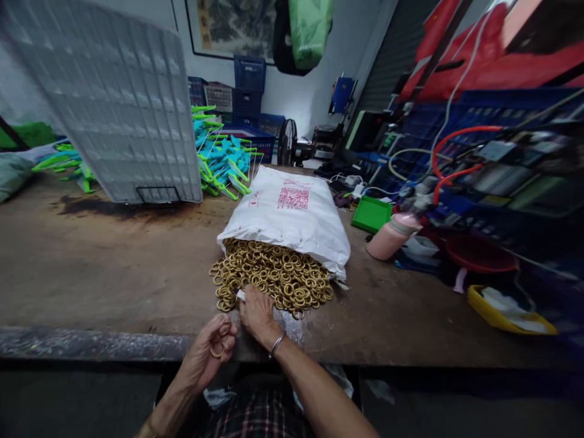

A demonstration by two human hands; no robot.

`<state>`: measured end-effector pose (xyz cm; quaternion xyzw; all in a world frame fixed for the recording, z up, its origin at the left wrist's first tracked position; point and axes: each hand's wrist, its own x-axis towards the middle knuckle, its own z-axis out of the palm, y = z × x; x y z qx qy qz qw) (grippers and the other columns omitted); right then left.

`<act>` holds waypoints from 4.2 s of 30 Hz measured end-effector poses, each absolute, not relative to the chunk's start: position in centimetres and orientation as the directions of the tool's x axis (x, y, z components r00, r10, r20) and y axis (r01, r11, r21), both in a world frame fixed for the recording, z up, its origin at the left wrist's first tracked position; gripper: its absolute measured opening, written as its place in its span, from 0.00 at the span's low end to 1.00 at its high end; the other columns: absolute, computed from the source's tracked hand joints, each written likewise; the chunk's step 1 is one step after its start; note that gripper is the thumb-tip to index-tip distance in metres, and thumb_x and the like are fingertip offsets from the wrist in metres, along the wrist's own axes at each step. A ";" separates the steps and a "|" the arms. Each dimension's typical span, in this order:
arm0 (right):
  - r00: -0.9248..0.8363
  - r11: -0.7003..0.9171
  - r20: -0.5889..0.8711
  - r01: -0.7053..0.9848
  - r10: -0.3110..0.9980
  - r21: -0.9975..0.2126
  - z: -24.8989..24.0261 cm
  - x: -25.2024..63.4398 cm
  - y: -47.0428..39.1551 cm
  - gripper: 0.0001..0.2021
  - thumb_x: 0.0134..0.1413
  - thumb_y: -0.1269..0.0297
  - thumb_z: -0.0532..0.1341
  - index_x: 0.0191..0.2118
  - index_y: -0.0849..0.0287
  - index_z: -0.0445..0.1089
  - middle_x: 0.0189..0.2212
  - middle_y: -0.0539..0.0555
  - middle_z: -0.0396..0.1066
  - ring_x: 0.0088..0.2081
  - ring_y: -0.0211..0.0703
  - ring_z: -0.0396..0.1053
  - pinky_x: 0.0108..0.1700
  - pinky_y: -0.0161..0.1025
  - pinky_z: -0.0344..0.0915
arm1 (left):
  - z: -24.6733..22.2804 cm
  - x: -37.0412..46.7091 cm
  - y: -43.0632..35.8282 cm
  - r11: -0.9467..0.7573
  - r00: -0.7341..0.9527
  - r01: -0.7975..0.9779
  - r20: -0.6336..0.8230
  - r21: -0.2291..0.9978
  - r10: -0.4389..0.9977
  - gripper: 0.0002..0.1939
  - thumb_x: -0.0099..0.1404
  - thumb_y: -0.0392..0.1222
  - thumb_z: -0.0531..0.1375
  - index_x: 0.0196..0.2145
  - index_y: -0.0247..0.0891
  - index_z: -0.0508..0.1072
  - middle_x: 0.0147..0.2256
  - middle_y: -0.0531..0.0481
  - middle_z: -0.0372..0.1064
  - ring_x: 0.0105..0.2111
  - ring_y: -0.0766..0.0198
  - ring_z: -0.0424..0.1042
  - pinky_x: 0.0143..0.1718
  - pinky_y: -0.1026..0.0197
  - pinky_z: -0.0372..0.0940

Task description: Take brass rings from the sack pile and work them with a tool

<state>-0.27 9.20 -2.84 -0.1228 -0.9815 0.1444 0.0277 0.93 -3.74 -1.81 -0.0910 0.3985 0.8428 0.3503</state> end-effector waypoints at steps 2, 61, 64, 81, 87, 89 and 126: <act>-0.969 0.927 0.031 0.227 0.247 -0.300 -3.2 -0.2 9.6 0.08 0.54 0.69 0.51 0.39 0.59 0.64 0.37 0.57 0.71 0.37 0.44 0.68 0.35 0.37 0.55 | -1.7 0.7 -3.9 -0.446 -0.701 -0.708 -0.466 0.548 0.540 0.19 0.45 0.48 0.67 0.31 0.37 0.68 0.23 0.55 0.66 0.17 0.74 0.62 0.14 0.72 0.51; -0.998 0.863 0.024 -0.063 -0.060 -0.502 -3.2 3.9 11.3 0.09 0.45 0.74 0.49 0.30 0.57 0.64 0.21 0.50 0.65 0.23 0.38 0.58 0.28 0.36 0.48 | -3.0 0.4 -2.5 -0.123 -0.826 -0.355 -0.249 0.927 0.506 0.18 0.55 0.57 0.57 0.28 0.39 0.61 0.19 0.60 0.57 0.14 0.76 0.49 0.16 0.69 0.45; -0.997 0.889 -0.040 -0.036 -0.061 -0.456 -3.0 3.7 11.1 0.11 0.45 0.75 0.49 0.33 0.58 0.65 0.22 0.51 0.66 0.23 0.39 0.59 0.27 0.37 0.47 | -3.5 0.2 -2.6 -0.124 -0.828 -0.338 -0.232 0.933 0.510 0.17 0.56 0.56 0.57 0.26 0.38 0.61 0.19 0.60 0.56 0.14 0.76 0.48 0.16 0.69 0.45; -0.989 0.892 0.126 0.013 0.078 -0.452 -4.0 -1.5 9.2 0.08 0.53 0.68 0.52 0.40 0.59 0.63 0.30 0.53 0.70 0.29 0.39 0.64 0.29 0.34 0.49 | -1.2 0.4 -4.8 -0.398 -0.760 -0.594 -0.325 0.699 0.563 0.12 0.58 0.48 0.58 0.28 0.36 0.63 0.27 0.52 0.66 0.17 0.75 0.59 0.13 0.71 0.50; -0.993 0.893 0.071 0.050 0.091 -0.447 -3.7 -2.3 9.4 0.07 0.51 0.73 0.51 0.33 0.58 0.65 0.24 0.50 0.66 0.24 0.36 0.59 0.27 0.35 0.45 | -1.3 -0.1 -5.4 -0.458 -0.693 -0.707 -0.400 0.539 0.599 0.14 0.54 0.41 0.62 0.38 0.36 0.66 0.24 0.53 0.66 0.20 0.71 0.64 0.16 0.71 0.54; -0.991 0.857 0.076 0.058 0.112 -0.512 -3.7 -2.3 9.9 0.07 0.52 0.71 0.49 0.31 0.58 0.64 0.22 0.49 0.64 0.23 0.36 0.57 0.27 0.34 0.46 | -1.5 -0.3 -5.4 -0.488 -0.691 -0.716 -0.412 0.499 0.594 0.11 0.53 0.41 0.63 0.33 0.34 0.67 0.25 0.52 0.66 0.22 0.71 0.66 0.18 0.71 0.57; -0.969 0.319 -0.173 0.224 0.178 -0.921 -0.8 1.9 11.6 0.11 0.49 0.61 0.51 0.22 0.59 0.62 0.18 0.46 0.59 0.23 0.34 0.54 0.26 0.32 0.52 | -2.4 -0.7 -1.7 -0.200 -0.711 -0.548 -0.328 0.812 0.622 0.15 0.55 0.52 0.60 0.27 0.38 0.63 0.20 0.59 0.58 0.14 0.77 0.50 0.13 0.72 0.43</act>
